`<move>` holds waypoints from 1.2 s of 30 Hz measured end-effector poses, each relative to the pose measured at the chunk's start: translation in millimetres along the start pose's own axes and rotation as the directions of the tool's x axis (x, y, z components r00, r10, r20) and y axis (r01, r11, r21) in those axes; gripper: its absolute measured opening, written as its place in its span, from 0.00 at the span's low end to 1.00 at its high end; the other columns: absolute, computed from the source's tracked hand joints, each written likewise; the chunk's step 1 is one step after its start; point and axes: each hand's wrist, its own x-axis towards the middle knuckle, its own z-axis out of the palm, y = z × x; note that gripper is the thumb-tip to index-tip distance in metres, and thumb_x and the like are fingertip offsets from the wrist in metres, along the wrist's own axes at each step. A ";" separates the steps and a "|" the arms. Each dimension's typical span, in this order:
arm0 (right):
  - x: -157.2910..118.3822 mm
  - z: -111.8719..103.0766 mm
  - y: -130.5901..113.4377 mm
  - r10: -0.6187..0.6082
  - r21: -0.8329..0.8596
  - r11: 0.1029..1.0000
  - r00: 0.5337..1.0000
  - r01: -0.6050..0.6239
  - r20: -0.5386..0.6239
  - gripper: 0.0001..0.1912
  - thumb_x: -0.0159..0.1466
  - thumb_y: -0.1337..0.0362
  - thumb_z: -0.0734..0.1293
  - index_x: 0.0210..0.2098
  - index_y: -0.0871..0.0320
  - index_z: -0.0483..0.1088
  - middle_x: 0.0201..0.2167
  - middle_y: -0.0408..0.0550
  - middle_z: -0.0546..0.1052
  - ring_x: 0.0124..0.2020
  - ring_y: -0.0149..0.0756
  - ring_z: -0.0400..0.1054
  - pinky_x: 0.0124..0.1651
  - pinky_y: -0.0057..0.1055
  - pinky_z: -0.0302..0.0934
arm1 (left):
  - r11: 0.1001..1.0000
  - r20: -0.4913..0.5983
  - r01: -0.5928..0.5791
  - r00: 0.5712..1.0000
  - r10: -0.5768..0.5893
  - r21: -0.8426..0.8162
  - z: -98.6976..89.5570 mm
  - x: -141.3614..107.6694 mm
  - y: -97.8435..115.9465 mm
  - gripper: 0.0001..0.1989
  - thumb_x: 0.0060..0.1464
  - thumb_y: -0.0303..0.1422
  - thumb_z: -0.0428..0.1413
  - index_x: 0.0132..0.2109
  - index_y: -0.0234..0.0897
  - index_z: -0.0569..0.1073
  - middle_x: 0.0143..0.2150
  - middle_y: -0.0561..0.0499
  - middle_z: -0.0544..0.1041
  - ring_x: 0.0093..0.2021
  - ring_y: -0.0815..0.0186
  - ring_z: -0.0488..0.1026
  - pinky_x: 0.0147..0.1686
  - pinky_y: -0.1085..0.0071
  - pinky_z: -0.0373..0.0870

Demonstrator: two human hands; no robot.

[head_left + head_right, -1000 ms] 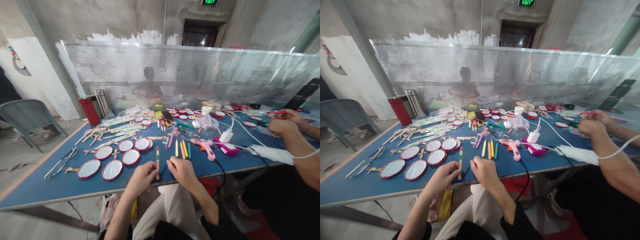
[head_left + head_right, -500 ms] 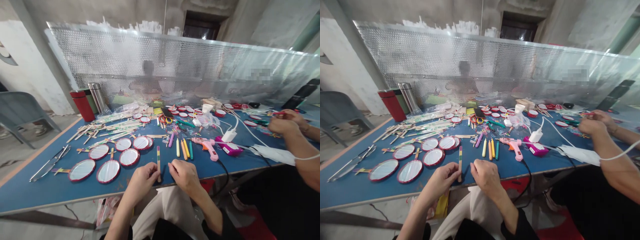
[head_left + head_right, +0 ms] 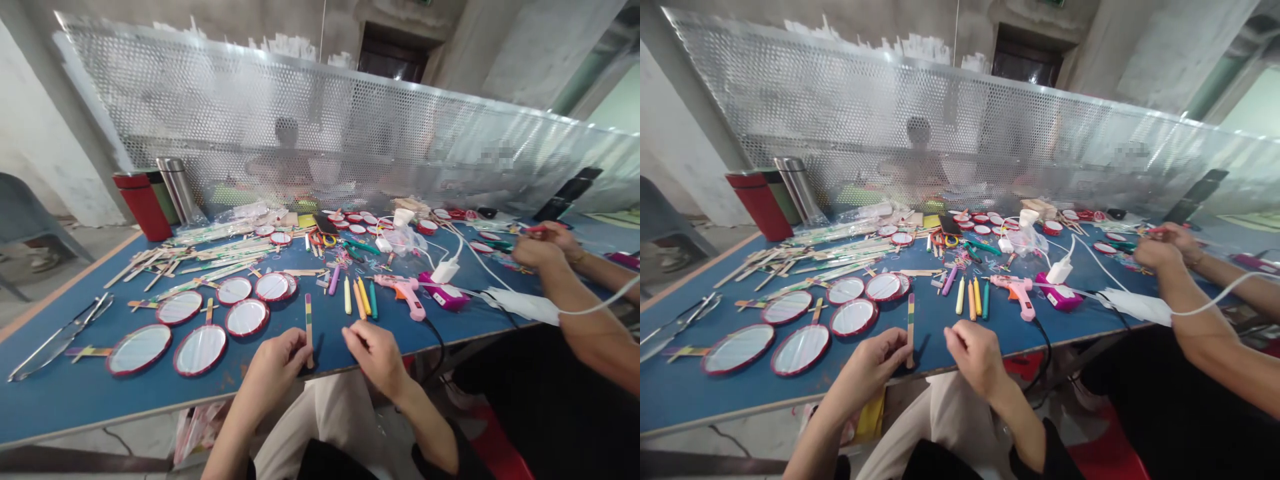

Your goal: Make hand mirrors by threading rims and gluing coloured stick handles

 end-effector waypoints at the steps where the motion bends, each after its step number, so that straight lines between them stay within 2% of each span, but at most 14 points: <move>1: 1.4 -3.2 8.4 0.047 -0.054 0.997 0.999 -0.048 -0.014 0.20 0.71 0.63 0.56 0.22 0.57 0.63 0.18 0.40 0.68 0.21 0.27 0.63 0.29 0.24 0.54 | 1.000 0.001 -0.001 1.000 0.001 0.003 -0.2 -0.1 0.3 0.11 0.59 0.35 0.48 0.30 0.39 0.69 0.26 0.55 0.74 0.27 0.68 0.68 0.30 0.75 0.60; 4: 6.5 -9.6 36.3 0.120 -0.311 0.940 0.989 -0.141 -0.083 0.16 0.70 0.64 0.56 0.29 0.58 0.69 0.25 0.46 0.73 0.29 0.33 0.68 0.34 0.27 0.56 | 1.000 0.002 -0.003 1.000 0.003 0.012 -0.5 -0.5 0.8 0.11 0.59 0.34 0.47 0.30 0.39 0.68 0.26 0.55 0.74 0.26 0.68 0.68 0.30 0.75 0.60; 6: 10.0 -10.4 50.7 0.116 -0.386 0.914 0.992 -0.127 -0.052 0.12 0.69 0.69 0.56 0.37 0.60 0.71 0.29 0.50 0.75 0.35 0.38 0.68 0.36 0.29 0.56 | 1.000 0.002 0.004 1.000 -0.004 0.023 -0.5 -0.4 0.9 0.11 0.59 0.34 0.47 0.30 0.39 0.68 0.26 0.56 0.75 0.26 0.68 0.68 0.29 0.75 0.60; 8: 13.0 -9.0 58.6 0.102 -0.425 0.901 0.995 -0.088 0.009 0.13 0.67 0.75 0.56 0.41 0.59 0.72 0.32 0.51 0.75 0.36 0.39 0.68 0.37 0.30 0.56 | 0.999 0.000 0.005 1.000 -0.005 0.033 -0.4 0.1 0.8 0.10 0.58 0.34 0.48 0.30 0.39 0.68 0.25 0.56 0.74 0.26 0.68 0.69 0.29 0.75 0.59; 14: 19.3 -6.5 57.7 0.076 -0.529 0.848 0.985 0.018 0.154 0.14 0.64 0.78 0.58 0.37 0.57 0.72 0.32 0.50 0.72 0.35 0.39 0.65 0.33 0.30 0.53 | 0.999 -0.009 0.000 1.000 0.000 0.036 0.0 1.9 0.2 0.10 0.58 0.35 0.48 0.30 0.40 0.69 0.26 0.55 0.75 0.26 0.67 0.70 0.29 0.74 0.60; 20: 23.3 -16.2 54.3 -0.011 -0.573 0.801 0.962 0.172 0.273 0.13 0.65 0.77 0.59 0.32 0.57 0.72 0.30 0.50 0.72 0.31 0.39 0.64 0.30 0.33 0.49 | 0.999 -0.008 -0.003 1.000 0.003 0.039 -0.1 1.5 0.3 0.11 0.57 0.35 0.47 0.29 0.40 0.68 0.26 0.53 0.77 0.27 0.67 0.71 0.31 0.74 0.62; 25: 26.3 -23.8 54.0 -0.096 -0.566 0.770 0.931 0.294 0.353 0.13 0.65 0.77 0.59 0.32 0.58 0.71 0.30 0.50 0.72 0.29 0.38 0.65 0.27 0.33 0.46 | 0.997 -0.023 -0.009 1.000 0.010 0.074 -0.3 0.3 1.3 0.12 0.57 0.35 0.47 0.28 0.40 0.69 0.26 0.53 0.77 0.27 0.67 0.71 0.31 0.74 0.62; 36: 26.5 -29.4 59.5 -0.272 -0.508 0.721 0.866 0.472 0.419 0.12 0.66 0.76 0.59 0.34 0.57 0.70 0.32 0.49 0.73 0.28 0.35 0.64 0.27 0.32 0.47 | 0.992 -0.019 -0.001 1.000 0.003 0.128 0.0 1.3 1.5 0.11 0.58 0.36 0.46 0.29 0.40 0.68 0.27 0.53 0.76 0.28 0.66 0.70 0.32 0.74 0.62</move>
